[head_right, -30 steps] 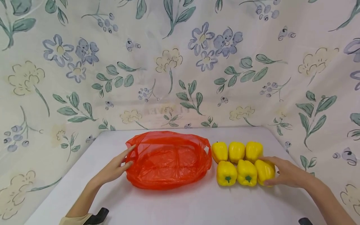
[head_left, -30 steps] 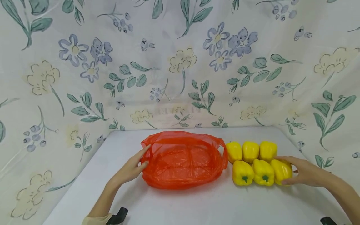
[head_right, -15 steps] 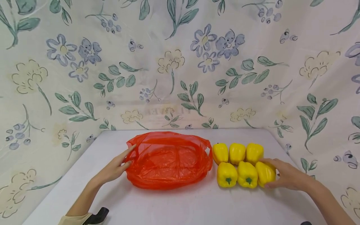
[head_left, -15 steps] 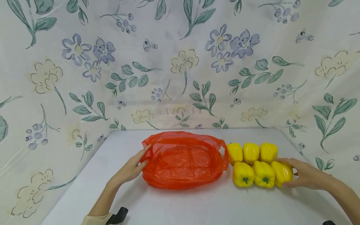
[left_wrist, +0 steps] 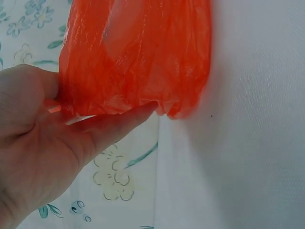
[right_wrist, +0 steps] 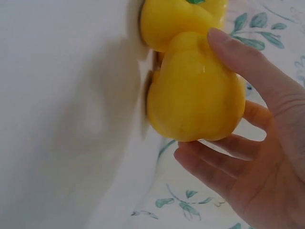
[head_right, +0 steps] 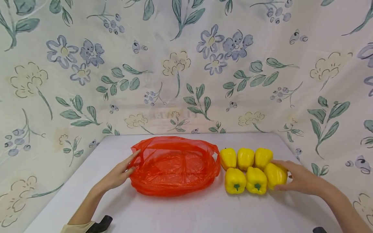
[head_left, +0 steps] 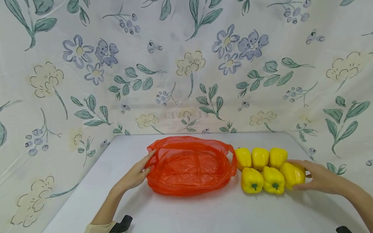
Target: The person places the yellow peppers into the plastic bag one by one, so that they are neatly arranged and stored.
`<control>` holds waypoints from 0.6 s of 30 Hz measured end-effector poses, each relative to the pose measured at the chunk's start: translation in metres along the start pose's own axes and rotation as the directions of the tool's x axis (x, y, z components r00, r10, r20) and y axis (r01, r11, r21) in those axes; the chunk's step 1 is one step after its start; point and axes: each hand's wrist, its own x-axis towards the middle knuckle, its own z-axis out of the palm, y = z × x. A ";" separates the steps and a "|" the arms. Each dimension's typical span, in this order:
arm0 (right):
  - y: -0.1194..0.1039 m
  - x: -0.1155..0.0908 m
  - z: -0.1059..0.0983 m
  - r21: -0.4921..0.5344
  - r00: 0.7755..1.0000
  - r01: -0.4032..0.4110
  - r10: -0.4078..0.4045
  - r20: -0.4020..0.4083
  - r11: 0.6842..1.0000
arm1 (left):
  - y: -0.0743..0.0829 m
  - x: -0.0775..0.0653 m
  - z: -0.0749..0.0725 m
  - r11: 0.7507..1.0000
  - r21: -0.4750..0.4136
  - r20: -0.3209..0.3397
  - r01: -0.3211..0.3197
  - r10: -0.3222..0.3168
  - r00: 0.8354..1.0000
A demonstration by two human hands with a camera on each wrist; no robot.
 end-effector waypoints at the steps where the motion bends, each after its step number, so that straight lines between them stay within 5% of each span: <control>1: -0.001 0.000 -0.002 -0.001 1.000 0.007 -0.007 -0.005 1.000 | 0.000 0.000 0.000 1.000 0.001 -0.001 0.000 0.000 1.000; 18: -0.024 0.016 -0.037 -0.069 0.998 0.029 -0.033 -0.060 0.997 | 0.000 0.000 -0.004 0.999 -0.053 0.015 -0.009 0.009 1.000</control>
